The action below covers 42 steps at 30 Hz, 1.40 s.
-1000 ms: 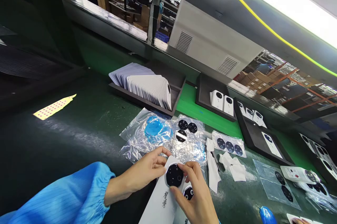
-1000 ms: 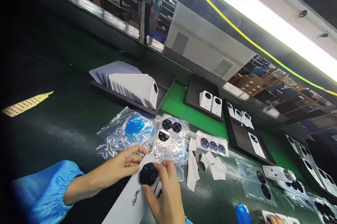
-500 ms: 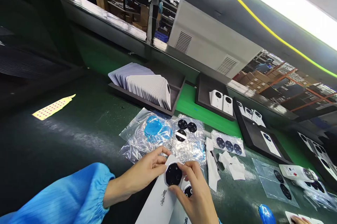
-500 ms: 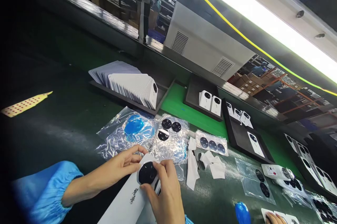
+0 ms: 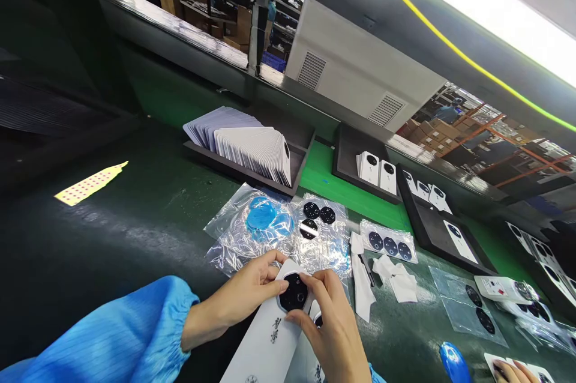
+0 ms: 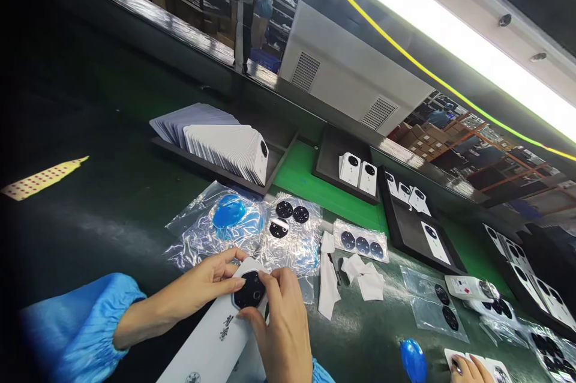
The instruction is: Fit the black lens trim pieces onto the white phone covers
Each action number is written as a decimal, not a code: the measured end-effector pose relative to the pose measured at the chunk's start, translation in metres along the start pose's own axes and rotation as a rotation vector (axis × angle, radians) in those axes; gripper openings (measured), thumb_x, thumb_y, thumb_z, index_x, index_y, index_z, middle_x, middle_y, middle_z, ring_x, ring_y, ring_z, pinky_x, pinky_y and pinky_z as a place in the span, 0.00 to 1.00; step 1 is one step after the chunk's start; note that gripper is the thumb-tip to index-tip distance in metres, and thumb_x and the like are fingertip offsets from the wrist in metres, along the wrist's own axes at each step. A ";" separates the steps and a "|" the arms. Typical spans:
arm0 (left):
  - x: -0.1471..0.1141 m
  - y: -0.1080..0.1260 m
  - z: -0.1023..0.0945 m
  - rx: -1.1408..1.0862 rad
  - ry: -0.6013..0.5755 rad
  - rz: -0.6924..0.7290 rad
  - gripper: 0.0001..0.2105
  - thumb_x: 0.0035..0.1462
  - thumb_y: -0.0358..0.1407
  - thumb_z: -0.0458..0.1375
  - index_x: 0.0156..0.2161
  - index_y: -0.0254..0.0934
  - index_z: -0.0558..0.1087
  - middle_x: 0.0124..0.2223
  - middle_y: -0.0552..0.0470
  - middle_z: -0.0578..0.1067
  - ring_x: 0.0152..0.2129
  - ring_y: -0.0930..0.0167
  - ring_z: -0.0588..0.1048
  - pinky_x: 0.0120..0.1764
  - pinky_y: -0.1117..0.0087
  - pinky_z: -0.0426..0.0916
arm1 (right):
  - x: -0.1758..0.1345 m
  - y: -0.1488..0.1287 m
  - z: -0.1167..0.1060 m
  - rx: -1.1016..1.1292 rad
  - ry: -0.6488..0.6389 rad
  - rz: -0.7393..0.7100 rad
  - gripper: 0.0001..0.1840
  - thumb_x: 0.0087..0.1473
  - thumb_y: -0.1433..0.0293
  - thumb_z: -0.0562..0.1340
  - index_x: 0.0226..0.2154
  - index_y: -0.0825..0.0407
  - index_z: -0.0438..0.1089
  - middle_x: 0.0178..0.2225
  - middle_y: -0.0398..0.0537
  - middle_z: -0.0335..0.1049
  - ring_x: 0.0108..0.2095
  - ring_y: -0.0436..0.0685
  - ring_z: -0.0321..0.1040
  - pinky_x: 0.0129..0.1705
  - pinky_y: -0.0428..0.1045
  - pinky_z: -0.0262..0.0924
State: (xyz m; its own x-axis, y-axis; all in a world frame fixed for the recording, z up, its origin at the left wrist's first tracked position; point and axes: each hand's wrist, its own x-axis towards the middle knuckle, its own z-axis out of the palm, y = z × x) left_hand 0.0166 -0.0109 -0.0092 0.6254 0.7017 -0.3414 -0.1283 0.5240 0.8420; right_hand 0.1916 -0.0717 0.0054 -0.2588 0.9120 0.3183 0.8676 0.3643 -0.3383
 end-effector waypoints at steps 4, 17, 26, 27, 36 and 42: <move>0.002 -0.002 -0.001 -0.011 0.020 -0.024 0.24 0.41 0.47 0.66 0.39 0.38 0.63 0.26 0.58 0.74 0.19 0.76 0.69 0.22 0.76 0.61 | -0.006 0.005 0.007 0.145 0.054 0.067 0.16 0.56 0.71 0.62 0.48 0.47 0.66 0.38 0.49 0.65 0.37 0.58 0.67 0.37 0.50 0.68; -0.003 0.001 0.000 -0.026 -0.064 -0.024 0.24 0.47 0.50 0.65 0.42 0.39 0.61 0.36 0.52 0.76 0.27 0.70 0.75 0.30 0.71 0.65 | -0.010 -0.018 0.000 1.077 0.100 0.825 0.32 0.47 0.51 0.67 0.47 0.53 0.66 0.22 0.38 0.66 0.20 0.50 0.64 0.23 0.46 0.64; -0.005 -0.015 0.005 0.062 -0.023 -0.017 0.29 0.44 0.41 0.63 0.50 0.42 0.56 0.37 0.56 0.73 0.26 0.72 0.70 0.27 0.74 0.62 | -0.010 -0.024 0.003 1.143 0.107 0.761 0.29 0.46 0.53 0.69 0.46 0.52 0.67 0.23 0.37 0.65 0.21 0.49 0.66 0.25 0.46 0.65; -0.005 -0.016 0.005 0.072 -0.032 -0.010 0.30 0.44 0.42 0.63 0.51 0.43 0.56 0.35 0.56 0.72 0.25 0.73 0.69 0.26 0.74 0.62 | -0.011 -0.025 0.003 1.139 0.126 0.769 0.28 0.46 0.53 0.69 0.45 0.52 0.68 0.22 0.37 0.65 0.21 0.49 0.66 0.25 0.46 0.65; -0.013 0.000 0.006 0.156 -0.069 -0.034 0.32 0.45 0.47 0.61 0.54 0.43 0.55 0.39 0.55 0.71 0.27 0.71 0.69 0.29 0.72 0.62 | -0.014 -0.021 0.003 1.148 0.103 0.780 0.29 0.46 0.51 0.68 0.45 0.53 0.68 0.22 0.38 0.66 0.21 0.50 0.67 0.27 0.47 0.66; -0.017 0.002 0.006 0.176 -0.097 -0.012 0.32 0.51 0.47 0.59 0.59 0.44 0.53 0.38 0.54 0.74 0.30 0.68 0.72 0.31 0.72 0.61 | -0.006 -0.021 0.002 1.136 0.015 0.847 0.30 0.39 0.49 0.71 0.37 0.54 0.69 0.24 0.39 0.65 0.20 0.46 0.59 0.20 0.43 0.56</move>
State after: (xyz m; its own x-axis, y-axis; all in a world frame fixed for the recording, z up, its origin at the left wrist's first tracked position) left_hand 0.0106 -0.0251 0.0008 0.6982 0.6417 -0.3175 0.0110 0.4339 0.9009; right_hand 0.1741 -0.0843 0.0090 0.1706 0.9282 -0.3307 -0.0546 -0.3262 -0.9437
